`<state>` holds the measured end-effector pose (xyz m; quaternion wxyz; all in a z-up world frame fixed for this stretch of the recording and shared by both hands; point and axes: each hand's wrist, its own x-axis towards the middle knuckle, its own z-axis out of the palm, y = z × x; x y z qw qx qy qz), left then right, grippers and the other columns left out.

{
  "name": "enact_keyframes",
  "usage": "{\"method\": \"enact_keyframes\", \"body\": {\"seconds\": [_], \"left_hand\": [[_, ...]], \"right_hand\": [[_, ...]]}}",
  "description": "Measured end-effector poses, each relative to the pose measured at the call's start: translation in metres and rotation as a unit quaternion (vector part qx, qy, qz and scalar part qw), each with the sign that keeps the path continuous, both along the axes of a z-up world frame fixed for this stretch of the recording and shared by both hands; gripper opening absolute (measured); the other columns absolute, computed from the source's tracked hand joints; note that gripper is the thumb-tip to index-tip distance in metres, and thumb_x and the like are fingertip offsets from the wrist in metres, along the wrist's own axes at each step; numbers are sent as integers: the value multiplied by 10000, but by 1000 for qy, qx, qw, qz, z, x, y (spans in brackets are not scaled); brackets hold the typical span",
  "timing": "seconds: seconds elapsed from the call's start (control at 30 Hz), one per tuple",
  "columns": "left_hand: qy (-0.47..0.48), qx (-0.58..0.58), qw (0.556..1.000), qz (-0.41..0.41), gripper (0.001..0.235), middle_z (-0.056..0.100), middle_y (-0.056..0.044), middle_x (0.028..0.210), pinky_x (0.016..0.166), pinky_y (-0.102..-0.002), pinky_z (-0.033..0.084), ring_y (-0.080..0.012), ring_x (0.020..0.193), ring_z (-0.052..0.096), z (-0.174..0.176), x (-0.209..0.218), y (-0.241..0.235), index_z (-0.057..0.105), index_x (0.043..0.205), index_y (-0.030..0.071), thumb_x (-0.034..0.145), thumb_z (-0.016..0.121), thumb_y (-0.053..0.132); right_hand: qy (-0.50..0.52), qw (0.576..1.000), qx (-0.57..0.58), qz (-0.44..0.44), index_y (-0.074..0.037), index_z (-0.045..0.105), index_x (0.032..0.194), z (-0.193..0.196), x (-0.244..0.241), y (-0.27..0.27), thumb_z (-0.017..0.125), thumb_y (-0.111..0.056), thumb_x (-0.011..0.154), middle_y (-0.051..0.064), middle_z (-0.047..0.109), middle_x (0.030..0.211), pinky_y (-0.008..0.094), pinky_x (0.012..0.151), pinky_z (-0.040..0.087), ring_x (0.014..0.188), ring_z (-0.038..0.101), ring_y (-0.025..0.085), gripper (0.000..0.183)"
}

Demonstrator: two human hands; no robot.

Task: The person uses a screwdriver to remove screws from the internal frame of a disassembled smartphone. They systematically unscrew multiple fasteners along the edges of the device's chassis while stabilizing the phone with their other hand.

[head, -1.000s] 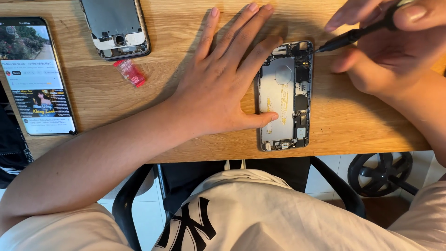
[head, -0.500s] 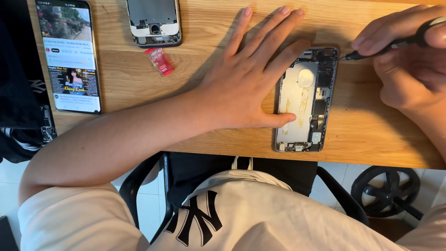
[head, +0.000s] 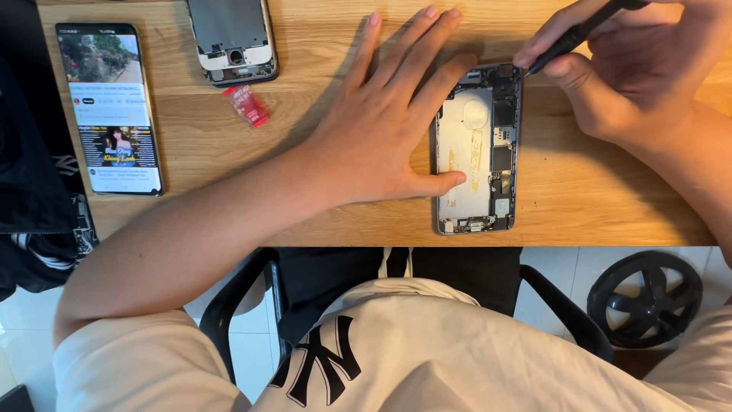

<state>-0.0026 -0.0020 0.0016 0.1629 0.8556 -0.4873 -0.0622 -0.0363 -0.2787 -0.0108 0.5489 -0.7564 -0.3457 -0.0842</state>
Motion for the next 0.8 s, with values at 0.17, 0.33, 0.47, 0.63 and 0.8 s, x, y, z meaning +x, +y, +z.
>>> {"method": "enact_keyframes", "body": {"seconds": [0.17,0.33,0.47,0.63,0.8], "left_hand": [[-55,-13,998,23,814,333,-295,1603,1204,-703,80,-439,1513,253,27,-29,28,515,1514,26,1011,652,651],[-160,-120,976,81,260,627,-238,1414,1144,-727,223,-431,1361,556,21,-65,118,782,1154,70,1117,643,286],[-312,-157,882,316,208,691,-273,1296,1204,-690,157,-461,1379,481,-22,-88,194,703,877,14,1000,584,132],[-276,-123,837,456,608,426,-238,1610,1315,-541,29,-352,1571,256,-37,-93,218,834,1212,-103,1132,459,369],[-218,-92,843,483,786,276,-188,1693,1336,-530,-40,-334,1620,144,-34,-90,213,906,1396,-26,1140,327,441]], "right_hand": [[-14,1000,-13,3,-197,122,1576,-2,1,-3,514,201,1056,491,584,1025,556,859,595,897,672,525,763],[114,989,-60,-69,241,561,1202,1,-11,-3,569,29,1185,348,655,1155,423,1031,566,1111,698,401,212],[135,984,-69,-88,183,551,1244,-10,-14,-11,549,-13,1236,309,646,1201,420,1123,546,1189,691,387,196],[131,985,-79,-84,199,523,1248,-10,-16,-13,531,21,1255,330,634,1204,426,1129,527,1194,686,407,178],[132,983,-84,-94,185,552,1246,-12,-16,-15,540,-38,1257,309,644,1206,422,1143,525,1213,687,393,223]]}}
